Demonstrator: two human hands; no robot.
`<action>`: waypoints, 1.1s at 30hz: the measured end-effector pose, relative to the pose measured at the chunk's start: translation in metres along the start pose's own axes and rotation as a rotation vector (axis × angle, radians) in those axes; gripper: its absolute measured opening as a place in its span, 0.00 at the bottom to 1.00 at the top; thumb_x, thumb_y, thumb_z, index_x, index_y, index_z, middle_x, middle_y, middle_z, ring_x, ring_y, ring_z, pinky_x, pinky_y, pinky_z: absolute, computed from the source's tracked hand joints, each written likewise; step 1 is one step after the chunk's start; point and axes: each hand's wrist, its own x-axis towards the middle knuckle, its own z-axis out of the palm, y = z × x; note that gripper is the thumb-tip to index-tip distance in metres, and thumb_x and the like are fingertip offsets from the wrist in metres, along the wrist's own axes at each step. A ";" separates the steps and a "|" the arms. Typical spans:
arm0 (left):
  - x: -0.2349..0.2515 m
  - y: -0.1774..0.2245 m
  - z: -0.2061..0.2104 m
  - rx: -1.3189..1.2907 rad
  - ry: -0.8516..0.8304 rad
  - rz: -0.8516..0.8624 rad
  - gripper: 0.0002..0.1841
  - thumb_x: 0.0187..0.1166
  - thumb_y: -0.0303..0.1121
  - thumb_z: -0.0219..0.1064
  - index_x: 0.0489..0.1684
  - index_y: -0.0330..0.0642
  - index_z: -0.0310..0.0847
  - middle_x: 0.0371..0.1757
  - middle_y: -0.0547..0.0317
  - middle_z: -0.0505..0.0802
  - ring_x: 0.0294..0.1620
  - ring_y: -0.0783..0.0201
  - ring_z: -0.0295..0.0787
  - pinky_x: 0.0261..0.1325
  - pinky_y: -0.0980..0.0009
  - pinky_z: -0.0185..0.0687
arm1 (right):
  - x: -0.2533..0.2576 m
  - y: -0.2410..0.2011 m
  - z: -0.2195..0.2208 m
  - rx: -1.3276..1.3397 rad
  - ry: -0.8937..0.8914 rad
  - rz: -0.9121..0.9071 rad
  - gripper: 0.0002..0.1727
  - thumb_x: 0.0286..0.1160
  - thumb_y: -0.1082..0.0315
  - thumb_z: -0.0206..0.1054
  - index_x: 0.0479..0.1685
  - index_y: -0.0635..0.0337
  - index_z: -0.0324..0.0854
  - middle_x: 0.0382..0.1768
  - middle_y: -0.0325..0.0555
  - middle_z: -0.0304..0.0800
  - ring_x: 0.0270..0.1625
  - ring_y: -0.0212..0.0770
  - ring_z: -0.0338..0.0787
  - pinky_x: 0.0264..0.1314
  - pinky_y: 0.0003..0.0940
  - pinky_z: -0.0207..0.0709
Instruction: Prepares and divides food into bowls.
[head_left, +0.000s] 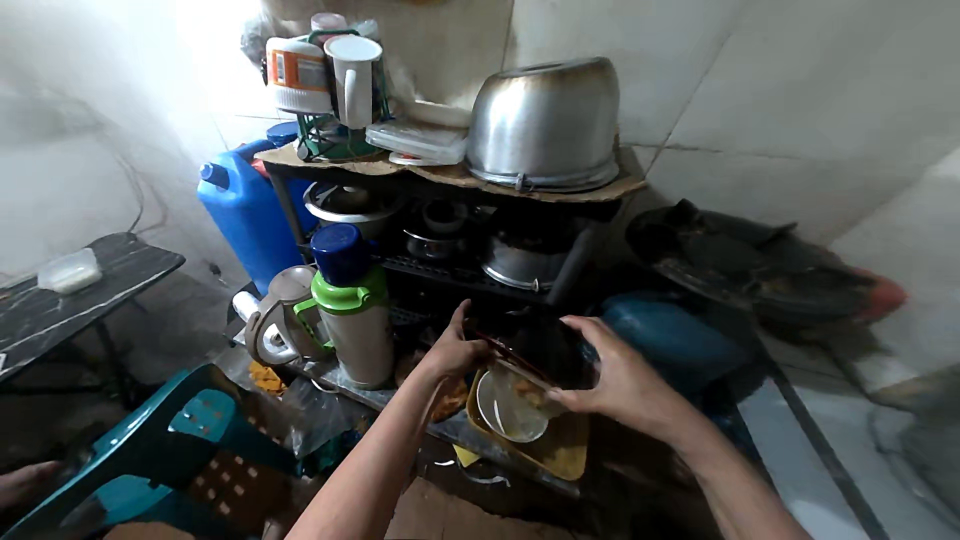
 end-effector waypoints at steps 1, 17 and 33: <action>0.002 -0.001 0.000 0.007 -0.001 0.002 0.49 0.76 0.16 0.62 0.95 0.60 0.35 0.78 0.45 0.76 0.49 0.60 0.88 0.50 0.65 0.86 | 0.001 0.000 0.000 -0.015 0.007 -0.004 0.58 0.35 0.53 0.91 0.80 0.59 0.70 0.77 0.55 0.73 0.75 0.54 0.78 0.66 0.56 0.80; 0.004 -0.017 -0.003 0.081 0.050 -0.016 0.45 0.79 0.18 0.61 0.95 0.57 0.38 0.78 0.45 0.75 0.50 0.59 0.88 0.51 0.64 0.86 | 0.005 0.000 0.003 0.042 -0.041 0.033 0.59 0.36 0.54 0.91 0.82 0.58 0.68 0.78 0.54 0.72 0.75 0.52 0.78 0.65 0.53 0.82; -0.011 -0.012 -0.010 0.210 0.004 -0.002 0.26 0.78 0.18 0.62 0.76 0.40 0.61 0.66 0.47 0.81 0.42 0.65 0.86 0.47 0.68 0.85 | 0.002 0.026 0.014 0.493 0.088 0.123 0.52 0.40 0.59 0.84 0.79 0.59 0.69 0.66 0.51 0.83 0.66 0.40 0.84 0.66 0.38 0.82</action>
